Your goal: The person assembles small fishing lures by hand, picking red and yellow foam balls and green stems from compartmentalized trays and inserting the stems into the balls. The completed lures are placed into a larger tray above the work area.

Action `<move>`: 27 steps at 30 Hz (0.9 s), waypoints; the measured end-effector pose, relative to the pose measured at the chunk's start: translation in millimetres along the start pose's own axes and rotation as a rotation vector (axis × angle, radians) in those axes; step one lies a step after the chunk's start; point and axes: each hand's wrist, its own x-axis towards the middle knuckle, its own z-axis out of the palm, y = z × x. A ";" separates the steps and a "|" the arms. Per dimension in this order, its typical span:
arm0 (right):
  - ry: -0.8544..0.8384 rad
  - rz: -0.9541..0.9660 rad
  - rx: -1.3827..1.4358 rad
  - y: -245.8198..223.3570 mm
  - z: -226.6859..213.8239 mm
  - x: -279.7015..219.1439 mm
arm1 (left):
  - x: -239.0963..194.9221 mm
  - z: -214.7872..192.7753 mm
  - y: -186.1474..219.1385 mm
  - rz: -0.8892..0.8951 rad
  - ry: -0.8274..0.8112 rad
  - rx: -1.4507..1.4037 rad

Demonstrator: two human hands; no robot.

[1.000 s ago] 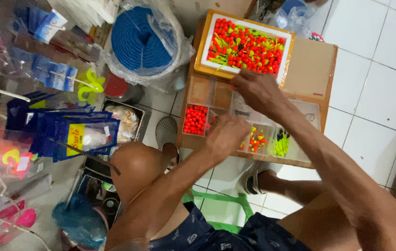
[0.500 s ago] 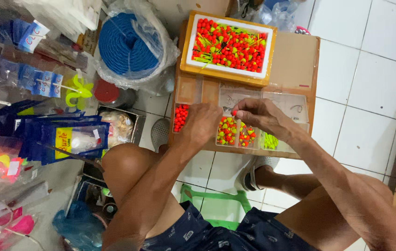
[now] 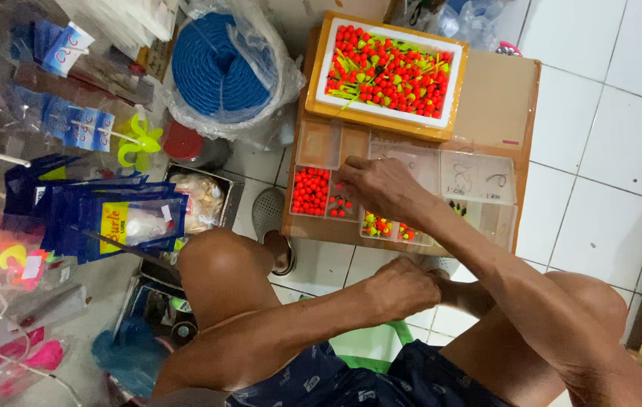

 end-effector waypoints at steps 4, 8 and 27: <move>-0.075 0.032 -0.069 -0.5 -9.7 -5.2 | -7.0 2.3 -5.2 0.019 -0.054 -0.125; -0.053 0.058 -0.074 9.1 -9.3 -7.7 | -6.8 2.9 0.0 -0.041 -0.017 -0.007; 0.494 0.162 -0.501 120.8 -23.2 108.7 | 6.9 -7.3 -12.9 -0.099 -0.328 -0.036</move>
